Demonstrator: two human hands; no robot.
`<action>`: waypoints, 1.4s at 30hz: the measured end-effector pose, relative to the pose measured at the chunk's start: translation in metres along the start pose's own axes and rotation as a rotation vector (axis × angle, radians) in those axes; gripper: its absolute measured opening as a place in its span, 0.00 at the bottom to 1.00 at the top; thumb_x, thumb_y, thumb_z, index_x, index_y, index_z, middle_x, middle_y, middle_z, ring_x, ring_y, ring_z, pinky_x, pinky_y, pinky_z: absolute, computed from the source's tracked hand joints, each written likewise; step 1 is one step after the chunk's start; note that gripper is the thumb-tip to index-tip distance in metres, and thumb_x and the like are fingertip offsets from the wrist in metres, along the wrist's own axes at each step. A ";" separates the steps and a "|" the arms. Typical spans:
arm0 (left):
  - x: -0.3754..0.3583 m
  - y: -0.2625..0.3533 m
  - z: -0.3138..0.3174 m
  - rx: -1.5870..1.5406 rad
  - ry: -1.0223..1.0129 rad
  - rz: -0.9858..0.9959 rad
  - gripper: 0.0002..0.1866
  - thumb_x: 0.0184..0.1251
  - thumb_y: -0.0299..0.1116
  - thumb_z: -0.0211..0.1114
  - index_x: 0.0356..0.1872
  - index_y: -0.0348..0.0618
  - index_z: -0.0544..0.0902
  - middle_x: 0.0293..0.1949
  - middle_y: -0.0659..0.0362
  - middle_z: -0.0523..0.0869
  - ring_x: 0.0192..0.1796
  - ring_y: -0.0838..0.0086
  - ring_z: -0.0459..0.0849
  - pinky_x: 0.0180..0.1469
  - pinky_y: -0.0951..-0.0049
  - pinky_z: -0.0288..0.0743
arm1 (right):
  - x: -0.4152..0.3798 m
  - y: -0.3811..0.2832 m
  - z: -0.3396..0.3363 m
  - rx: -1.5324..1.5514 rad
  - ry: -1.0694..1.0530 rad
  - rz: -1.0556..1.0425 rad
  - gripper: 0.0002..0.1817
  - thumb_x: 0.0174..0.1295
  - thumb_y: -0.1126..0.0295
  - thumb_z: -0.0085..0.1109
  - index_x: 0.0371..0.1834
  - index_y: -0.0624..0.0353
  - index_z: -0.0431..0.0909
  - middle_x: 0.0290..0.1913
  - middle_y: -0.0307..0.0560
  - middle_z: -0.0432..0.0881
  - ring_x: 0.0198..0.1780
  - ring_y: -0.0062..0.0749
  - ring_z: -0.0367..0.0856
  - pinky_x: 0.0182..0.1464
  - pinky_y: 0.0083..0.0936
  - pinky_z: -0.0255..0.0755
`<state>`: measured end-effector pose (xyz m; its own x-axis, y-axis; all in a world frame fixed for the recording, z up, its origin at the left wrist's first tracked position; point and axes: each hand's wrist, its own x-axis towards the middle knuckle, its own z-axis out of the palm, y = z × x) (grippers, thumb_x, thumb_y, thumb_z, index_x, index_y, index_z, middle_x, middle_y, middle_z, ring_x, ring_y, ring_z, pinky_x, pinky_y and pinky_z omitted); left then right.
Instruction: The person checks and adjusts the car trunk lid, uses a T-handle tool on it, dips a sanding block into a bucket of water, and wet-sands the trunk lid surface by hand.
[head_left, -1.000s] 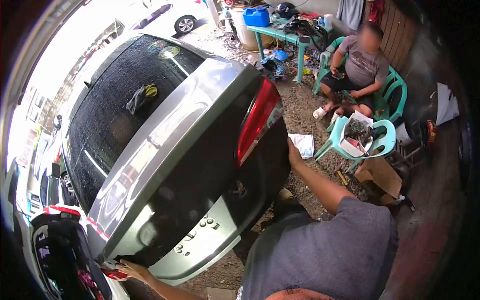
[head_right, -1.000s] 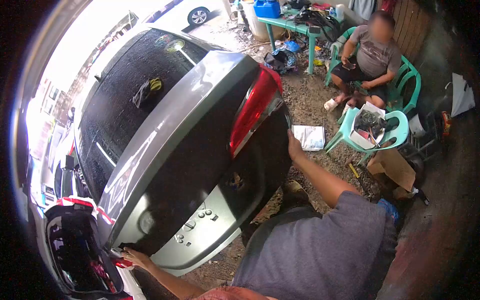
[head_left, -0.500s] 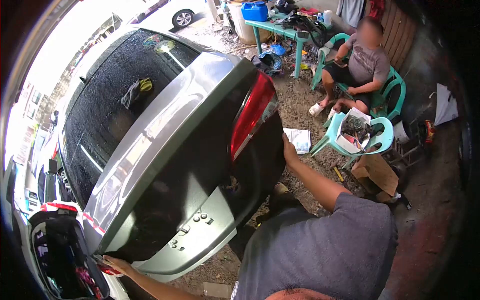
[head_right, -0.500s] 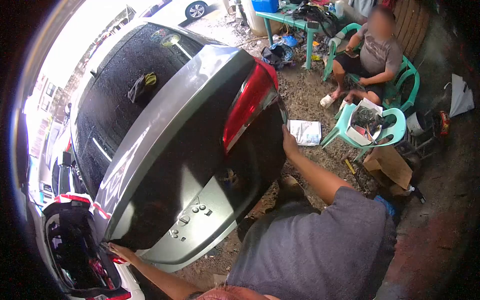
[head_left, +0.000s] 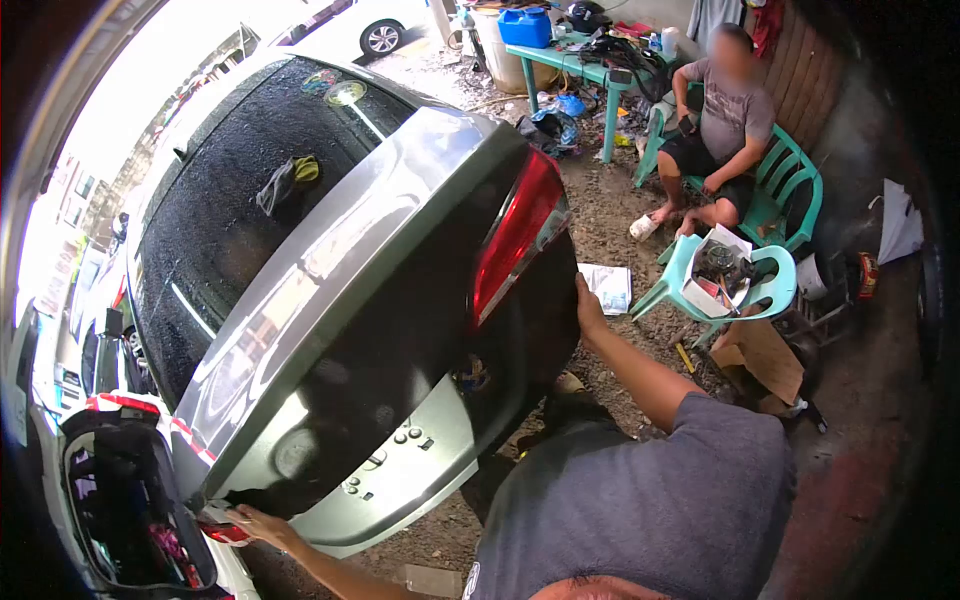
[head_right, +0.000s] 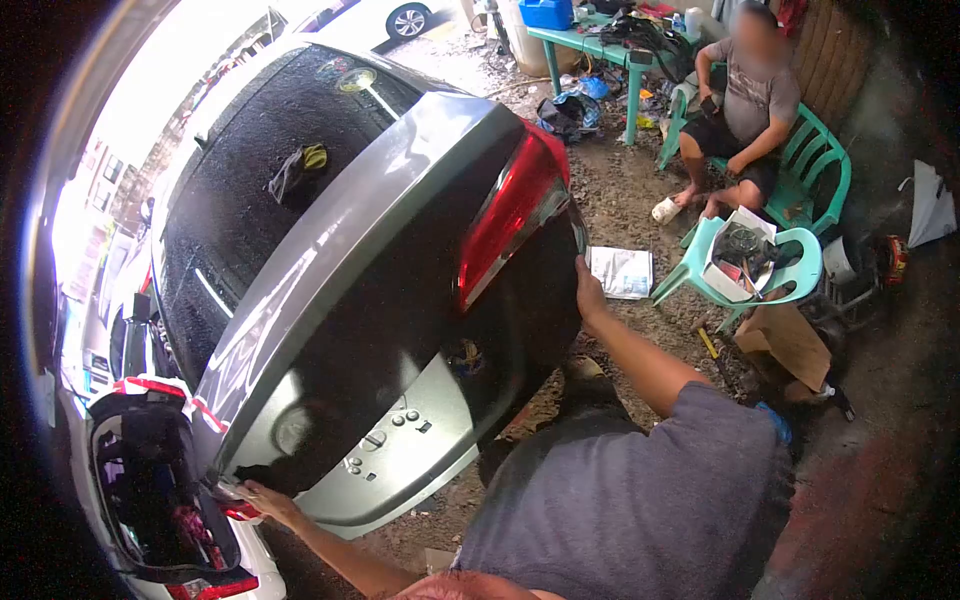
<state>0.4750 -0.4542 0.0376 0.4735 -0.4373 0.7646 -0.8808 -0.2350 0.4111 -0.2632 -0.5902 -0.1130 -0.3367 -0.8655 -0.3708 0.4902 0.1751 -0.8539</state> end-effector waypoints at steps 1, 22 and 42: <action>-0.010 0.026 -0.002 0.024 0.011 0.009 0.36 0.81 0.52 0.38 0.68 0.21 0.64 0.71 0.32 0.64 0.74 0.41 0.60 0.74 0.51 0.54 | 0.002 0.003 -0.002 0.022 -0.011 0.018 0.40 0.73 0.38 0.40 0.67 0.68 0.69 0.61 0.52 0.78 0.60 0.37 0.78 0.65 0.31 0.69; 0.035 0.002 -0.010 0.038 -0.148 0.024 0.32 0.82 0.48 0.45 0.71 0.27 0.62 0.73 0.36 0.62 0.73 0.47 0.62 0.76 0.59 0.54 | -0.005 -0.006 0.002 0.002 -0.050 -0.018 0.38 0.75 0.40 0.39 0.68 0.66 0.69 0.62 0.52 0.78 0.60 0.36 0.77 0.65 0.30 0.70; 0.011 0.096 -0.030 -0.176 -0.028 -0.276 0.30 0.81 0.44 0.41 0.72 0.28 0.61 0.75 0.38 0.58 0.79 0.52 0.52 0.79 0.52 0.40 | 0.021 0.006 -0.002 0.050 -0.182 0.031 0.36 0.76 0.43 0.35 0.75 0.59 0.60 0.73 0.52 0.66 0.70 0.46 0.67 0.74 0.39 0.58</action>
<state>0.3958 -0.4559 0.1000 0.6922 -0.4026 0.5990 -0.7042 -0.1952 0.6827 -0.2692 -0.6063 -0.1268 -0.1718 -0.9314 -0.3209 0.5388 0.1838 -0.8221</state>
